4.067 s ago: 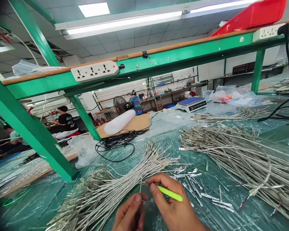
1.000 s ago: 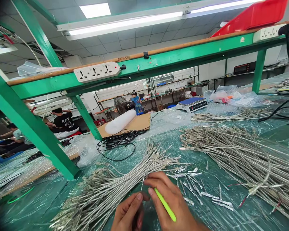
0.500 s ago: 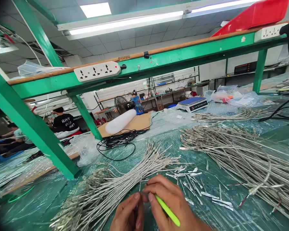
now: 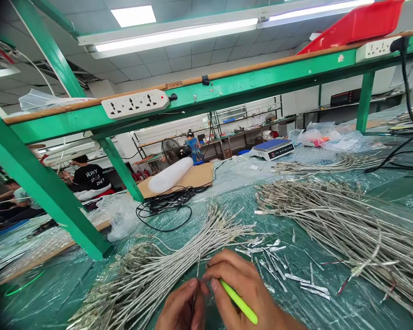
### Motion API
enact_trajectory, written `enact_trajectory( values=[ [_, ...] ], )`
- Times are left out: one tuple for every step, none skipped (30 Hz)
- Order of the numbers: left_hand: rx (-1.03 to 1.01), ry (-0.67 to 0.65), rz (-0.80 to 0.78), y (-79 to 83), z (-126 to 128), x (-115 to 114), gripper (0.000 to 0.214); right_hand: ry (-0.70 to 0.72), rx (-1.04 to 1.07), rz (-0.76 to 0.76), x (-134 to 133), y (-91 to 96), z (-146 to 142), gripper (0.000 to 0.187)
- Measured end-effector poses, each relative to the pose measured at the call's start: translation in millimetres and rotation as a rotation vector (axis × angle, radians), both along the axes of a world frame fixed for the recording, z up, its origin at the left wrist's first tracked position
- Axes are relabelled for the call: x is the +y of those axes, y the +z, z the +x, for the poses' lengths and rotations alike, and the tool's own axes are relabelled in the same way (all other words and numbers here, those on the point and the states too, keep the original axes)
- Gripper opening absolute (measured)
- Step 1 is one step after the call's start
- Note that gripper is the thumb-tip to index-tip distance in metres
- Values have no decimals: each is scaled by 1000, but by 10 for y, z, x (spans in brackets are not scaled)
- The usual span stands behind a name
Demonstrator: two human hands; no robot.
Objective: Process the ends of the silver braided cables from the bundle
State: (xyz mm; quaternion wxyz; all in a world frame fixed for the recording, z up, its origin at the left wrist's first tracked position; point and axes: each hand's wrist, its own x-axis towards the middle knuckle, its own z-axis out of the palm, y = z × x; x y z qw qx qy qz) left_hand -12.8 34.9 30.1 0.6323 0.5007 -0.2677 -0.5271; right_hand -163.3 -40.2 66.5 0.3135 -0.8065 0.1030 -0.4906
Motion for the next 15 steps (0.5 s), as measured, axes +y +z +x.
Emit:
enact_trajectory(
  values=[
    [-4,-3,-1,-1,-2,0,43,8,9,0,3,-1,7,23],
    [-10,-8,-3,-7,-3,-1,43,3,12,1,-2,-14,16,23],
    [-15,-13,-7,-15,-6,-2,44,-11,14,5,-13,-38,25,24],
    [-20,-20,-14,-26,-8,-3,45,-32,13,11,-29,-68,33,24],
    [-22,-25,-22,-36,-11,-4,46,-56,8,19,-47,-99,39,25],
    [-17,-29,-30,-45,-14,-5,47,-80,1,28,-64,-126,40,26],
    [-5,-31,-37,-52,-16,-5,47,-100,-8,38,-76,-144,38,26],
    [12,-29,-37,-56,-17,-3,46,-111,-15,43,-82,-150,32,26],
    [28,-23,-32,-57,-17,0,45,-116,-24,43,-80,-144,22,26],
    [39,-14,-22,-56,-15,5,43,-112,-32,35,-69,-127,10,25],
    [43,-3,-7,-53,-11,11,42,-99,-34,20,-52,-102,-3,24],
    [40,6,8,-51,-5,17,42,-77,-29,3,-30,-72,-15,24],
    [34,13,20,-50,2,24,40,-50,-17,-11,-7,-42,-26,24],
    [27,21,26,-51,8,30,39,-24,5,-18,14,-16,-34,24],
    [23,30,25,-54,14,35,38,3,29,-17,30,3,-39,24]
  ],
)
